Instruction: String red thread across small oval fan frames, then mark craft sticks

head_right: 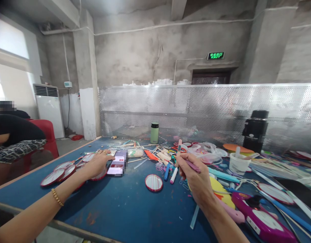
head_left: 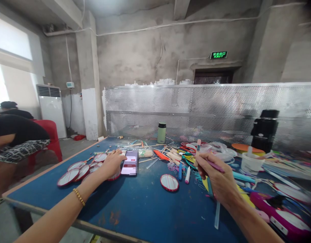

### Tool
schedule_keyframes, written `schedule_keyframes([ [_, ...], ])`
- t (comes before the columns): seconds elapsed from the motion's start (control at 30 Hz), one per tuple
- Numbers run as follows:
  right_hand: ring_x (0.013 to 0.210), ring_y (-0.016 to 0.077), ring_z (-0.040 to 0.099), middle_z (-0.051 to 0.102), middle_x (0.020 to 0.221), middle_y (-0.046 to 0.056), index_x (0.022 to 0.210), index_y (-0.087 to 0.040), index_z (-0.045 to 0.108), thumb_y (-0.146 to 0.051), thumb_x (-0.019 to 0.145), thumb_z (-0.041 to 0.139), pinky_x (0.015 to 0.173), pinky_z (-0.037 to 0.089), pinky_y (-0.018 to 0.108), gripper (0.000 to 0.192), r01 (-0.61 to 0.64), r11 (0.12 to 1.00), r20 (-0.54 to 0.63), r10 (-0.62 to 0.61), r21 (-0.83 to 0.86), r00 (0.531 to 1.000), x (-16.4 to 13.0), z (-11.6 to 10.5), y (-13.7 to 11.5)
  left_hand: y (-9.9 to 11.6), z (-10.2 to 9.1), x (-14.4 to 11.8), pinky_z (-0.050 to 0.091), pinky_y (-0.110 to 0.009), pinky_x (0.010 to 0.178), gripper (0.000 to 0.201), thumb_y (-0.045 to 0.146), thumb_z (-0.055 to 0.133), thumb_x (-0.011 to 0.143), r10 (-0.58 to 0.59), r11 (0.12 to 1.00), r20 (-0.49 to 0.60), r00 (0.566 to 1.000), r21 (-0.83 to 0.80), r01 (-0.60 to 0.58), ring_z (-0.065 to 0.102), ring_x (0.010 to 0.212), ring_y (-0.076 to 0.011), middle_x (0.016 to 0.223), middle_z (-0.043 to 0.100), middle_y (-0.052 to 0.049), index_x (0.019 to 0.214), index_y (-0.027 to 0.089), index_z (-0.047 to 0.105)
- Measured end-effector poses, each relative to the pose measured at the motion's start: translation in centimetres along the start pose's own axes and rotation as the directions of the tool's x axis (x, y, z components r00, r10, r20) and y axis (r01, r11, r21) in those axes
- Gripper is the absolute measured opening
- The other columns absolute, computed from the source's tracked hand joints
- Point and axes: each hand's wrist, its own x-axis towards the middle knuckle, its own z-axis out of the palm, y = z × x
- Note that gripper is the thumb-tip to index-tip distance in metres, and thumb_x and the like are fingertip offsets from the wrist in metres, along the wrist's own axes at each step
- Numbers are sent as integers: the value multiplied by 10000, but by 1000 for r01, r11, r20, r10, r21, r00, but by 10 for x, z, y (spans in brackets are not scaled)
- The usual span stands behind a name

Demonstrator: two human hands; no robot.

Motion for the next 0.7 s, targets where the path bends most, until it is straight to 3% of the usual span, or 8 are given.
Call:
schedule_keyframes([
  [0.27,496,97,455,561,629,-2,777,-186,657,-460,830,684,402,368,200,281,-4,1000,-3,4,6,1000,0,-3,6,1,11,4,432,-415,941,566,-47,409,791,47,999,-35,998,-12,-48,569,1153,-294,1273,603,-152,1156,259,715],
  [0.47,508,100,455,563,648,-1,756,-191,643,-447,835,684,405,371,200,271,0,1000,-5,0,25,1000,-1,-2,4,2,3,1,458,-424,917,544,-58,419,768,49,994,-115,992,-88,-60,594,1109,-290,1245,619,-152,1106,232,731],
  [0.53,508,102,449,547,621,-5,739,-193,638,-447,845,674,411,368,204,278,2,1000,1,-2,16,1000,-1,-1,2,13,-10,-2,464,-418,921,485,-32,406,807,38,978,-231,972,-190,-83,593,1095,-269,1211,633,-142,1073,209,732],
  [0.6,511,104,448,530,595,-9,723,-193,632,-445,855,663,426,369,209,286,8,1000,13,-8,8,1000,-1,0,0,36,-26,-8,451,-406,967,440,-2,377,854,68,917,-357,931,-345,-199,577,1104,-235,1162,650,-118,1040,192,726],
  [0.7,514,106,446,523,576,-10,717,-192,628,-442,859,659,440,368,215,290,13,1000,17,-13,-1,1000,-2,0,-3,88,-50,-20,476,-347,917,380,25,389,863,128,706,-384,914,-613,-356,607,997,-185,1024,679,-80,976,181,716],
])
